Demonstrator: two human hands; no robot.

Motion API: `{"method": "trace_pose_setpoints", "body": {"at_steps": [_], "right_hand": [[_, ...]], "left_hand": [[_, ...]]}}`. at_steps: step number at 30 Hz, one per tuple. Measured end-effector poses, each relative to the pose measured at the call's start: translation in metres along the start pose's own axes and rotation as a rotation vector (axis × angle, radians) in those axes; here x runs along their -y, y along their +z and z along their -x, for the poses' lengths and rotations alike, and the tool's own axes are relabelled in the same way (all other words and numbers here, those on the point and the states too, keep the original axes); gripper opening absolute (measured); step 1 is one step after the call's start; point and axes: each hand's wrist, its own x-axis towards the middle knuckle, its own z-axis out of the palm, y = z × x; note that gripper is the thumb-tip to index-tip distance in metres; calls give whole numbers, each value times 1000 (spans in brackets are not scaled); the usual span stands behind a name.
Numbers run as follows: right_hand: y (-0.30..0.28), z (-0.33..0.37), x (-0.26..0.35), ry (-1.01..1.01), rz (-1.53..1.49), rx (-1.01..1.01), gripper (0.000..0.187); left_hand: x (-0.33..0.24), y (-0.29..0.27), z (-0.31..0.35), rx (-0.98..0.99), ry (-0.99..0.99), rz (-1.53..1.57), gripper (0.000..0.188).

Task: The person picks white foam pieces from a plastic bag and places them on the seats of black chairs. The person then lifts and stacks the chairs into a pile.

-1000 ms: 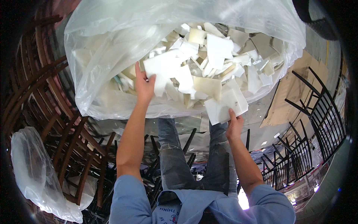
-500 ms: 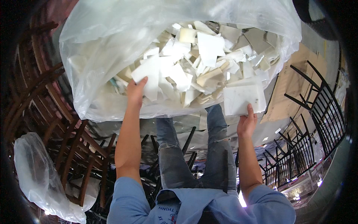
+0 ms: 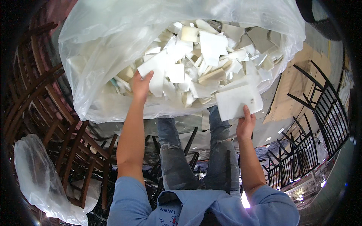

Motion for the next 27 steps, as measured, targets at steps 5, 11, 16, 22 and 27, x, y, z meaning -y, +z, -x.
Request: {"method": "trace_pose_setpoints", "body": {"at_steps": [5,11,16,22,27], "right_hand": [[-6,-11,62,-396,169,-314,45],[-11,-16,115,-618,82,-187,45],[12,-3,80,-275,-161,35,47],[53,27,50,214,-558,355,56],[97,56,19,413,-574,523,65]], "left_hand": [[-20,10,-10,118,-169,47,42],[4,15,-21,102,-167,136,44],[-17,11,-1,143,-178,184,49],[-60,-15,56,-90,38,210,44],[-73,-4,152,-318,141,277,39]]}}
